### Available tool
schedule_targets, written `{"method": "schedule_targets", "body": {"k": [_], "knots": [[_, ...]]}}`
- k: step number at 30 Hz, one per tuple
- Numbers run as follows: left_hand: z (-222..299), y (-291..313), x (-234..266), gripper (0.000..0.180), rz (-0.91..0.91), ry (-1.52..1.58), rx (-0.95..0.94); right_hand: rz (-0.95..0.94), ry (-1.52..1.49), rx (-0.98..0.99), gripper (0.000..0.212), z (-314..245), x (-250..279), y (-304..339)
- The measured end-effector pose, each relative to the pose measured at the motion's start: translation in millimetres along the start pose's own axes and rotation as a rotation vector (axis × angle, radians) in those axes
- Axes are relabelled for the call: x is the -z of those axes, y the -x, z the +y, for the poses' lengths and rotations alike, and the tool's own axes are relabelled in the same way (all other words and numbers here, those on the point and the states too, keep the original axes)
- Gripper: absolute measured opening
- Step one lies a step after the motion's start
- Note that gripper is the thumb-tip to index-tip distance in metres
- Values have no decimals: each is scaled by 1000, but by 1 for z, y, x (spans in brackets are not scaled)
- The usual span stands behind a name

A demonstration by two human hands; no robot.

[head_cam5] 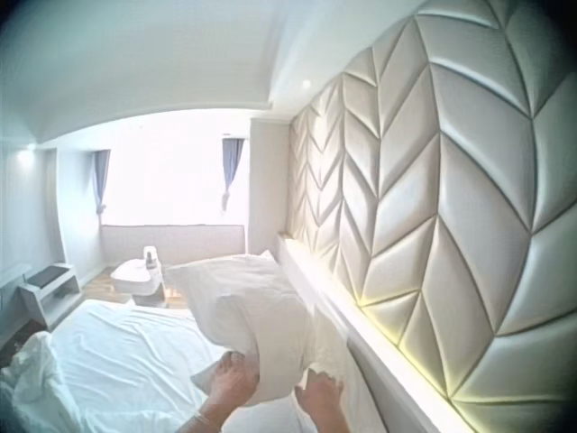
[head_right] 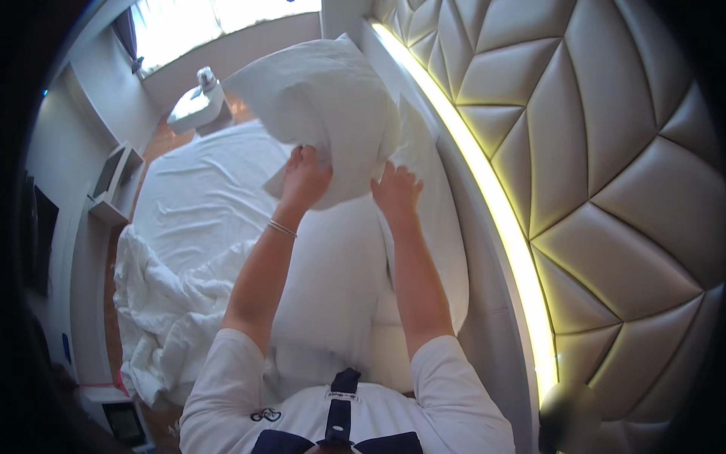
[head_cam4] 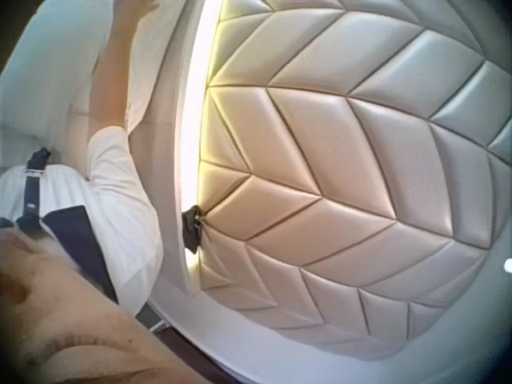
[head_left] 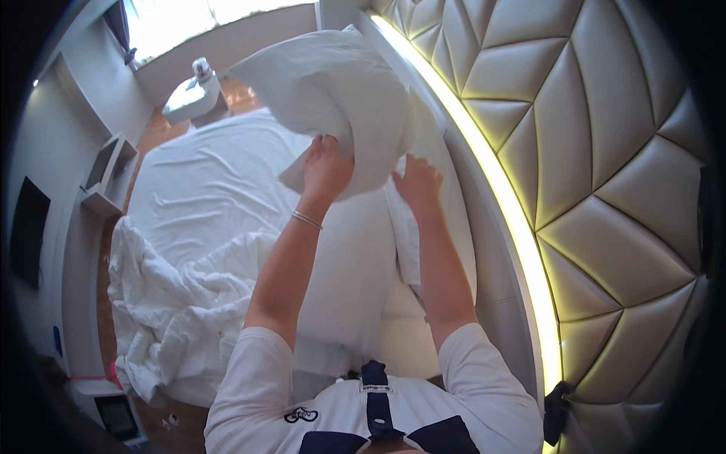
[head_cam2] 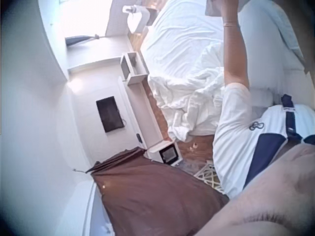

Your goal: The person straightens a white duvet on a bed, then places a pillow on the bed and smooths it. The person continues to adjust the duvet and pillow, smoothing and arranging them on the bed.

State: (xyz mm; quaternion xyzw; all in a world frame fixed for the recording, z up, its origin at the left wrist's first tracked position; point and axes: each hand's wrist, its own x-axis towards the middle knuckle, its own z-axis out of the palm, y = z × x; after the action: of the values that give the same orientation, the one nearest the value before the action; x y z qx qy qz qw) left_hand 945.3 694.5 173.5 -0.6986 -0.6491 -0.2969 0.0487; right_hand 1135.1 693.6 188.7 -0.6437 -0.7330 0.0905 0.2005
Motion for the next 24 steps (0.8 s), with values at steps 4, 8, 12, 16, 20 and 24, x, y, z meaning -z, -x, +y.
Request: {"method": "schedule_targets", "body": {"k": [4,8,12,16,20,24], "knots": [[-46,147,-92,73,-424,110,245,-174,-217,45,66,62,-168,98],[-56,284,-97,82,-643,45,487,-392,-566,-489,88,112,-272,234],[-44,330,-64,86,-833,8,432,-471,-886,-885,84,89,-297,297],[-45,350,-57,74,-875,111,262,-318,-1149,-699,73,75,-332,308],[-48,362,-49,60,-770,379,251,-396,-1222,-918,54,59,-311,298],[-60,369,-45,58,-483,593,444,-350,-1046,-859,42,26,-231,280]]}}
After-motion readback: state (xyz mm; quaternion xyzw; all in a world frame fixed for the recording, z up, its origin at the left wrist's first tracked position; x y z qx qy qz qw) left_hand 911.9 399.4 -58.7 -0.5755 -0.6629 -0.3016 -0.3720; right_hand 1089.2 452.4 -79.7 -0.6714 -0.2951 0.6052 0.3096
